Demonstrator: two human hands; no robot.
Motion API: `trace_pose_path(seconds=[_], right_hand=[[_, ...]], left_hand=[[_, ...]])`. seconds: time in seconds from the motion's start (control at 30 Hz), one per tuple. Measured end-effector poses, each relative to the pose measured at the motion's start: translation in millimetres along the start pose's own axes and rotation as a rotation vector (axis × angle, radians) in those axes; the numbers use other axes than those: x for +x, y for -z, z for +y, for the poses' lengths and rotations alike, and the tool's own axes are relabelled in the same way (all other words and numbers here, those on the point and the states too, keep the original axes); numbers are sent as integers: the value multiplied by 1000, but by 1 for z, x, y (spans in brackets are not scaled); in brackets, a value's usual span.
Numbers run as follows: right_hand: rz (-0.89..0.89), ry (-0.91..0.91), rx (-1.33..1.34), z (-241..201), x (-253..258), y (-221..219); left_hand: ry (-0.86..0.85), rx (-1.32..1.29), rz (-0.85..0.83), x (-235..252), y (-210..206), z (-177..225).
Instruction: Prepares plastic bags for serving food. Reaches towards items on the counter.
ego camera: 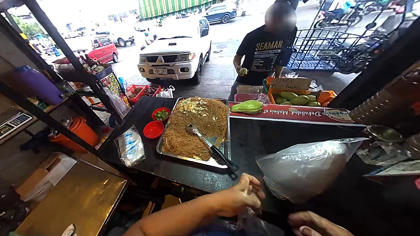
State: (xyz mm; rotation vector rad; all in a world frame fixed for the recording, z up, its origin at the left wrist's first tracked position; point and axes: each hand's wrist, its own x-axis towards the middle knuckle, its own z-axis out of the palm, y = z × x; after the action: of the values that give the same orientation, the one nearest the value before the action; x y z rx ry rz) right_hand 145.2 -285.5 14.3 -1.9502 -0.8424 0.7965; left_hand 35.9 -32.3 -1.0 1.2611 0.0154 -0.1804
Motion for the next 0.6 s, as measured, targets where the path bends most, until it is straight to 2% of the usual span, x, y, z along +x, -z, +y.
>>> trace_pose_path(seconds=[0.07,0.13,0.23,0.3,0.37,0.47,0.6], right_hand=[[-13,244,106,-22,17,-34],[126,313,157,-44,37,-71],[306,333,270,-59,56,-102],[333,350,283,-70,57,-104],[282,385,281,-73,58,-104],[250,448,246,-80,62,-113],[217,463,118,-78,67,-126]], left_hand=[[-99,-215,-101,-15,8,14],[-247,-247,-96,-24,13,28],[-439,47,97,-43,25,41],[-445,284,239,-57,39,44],[-384,320,385,-71,53,41],[-357,54,564,-82,65,35],[-402,-263,629,-95,77,38]])
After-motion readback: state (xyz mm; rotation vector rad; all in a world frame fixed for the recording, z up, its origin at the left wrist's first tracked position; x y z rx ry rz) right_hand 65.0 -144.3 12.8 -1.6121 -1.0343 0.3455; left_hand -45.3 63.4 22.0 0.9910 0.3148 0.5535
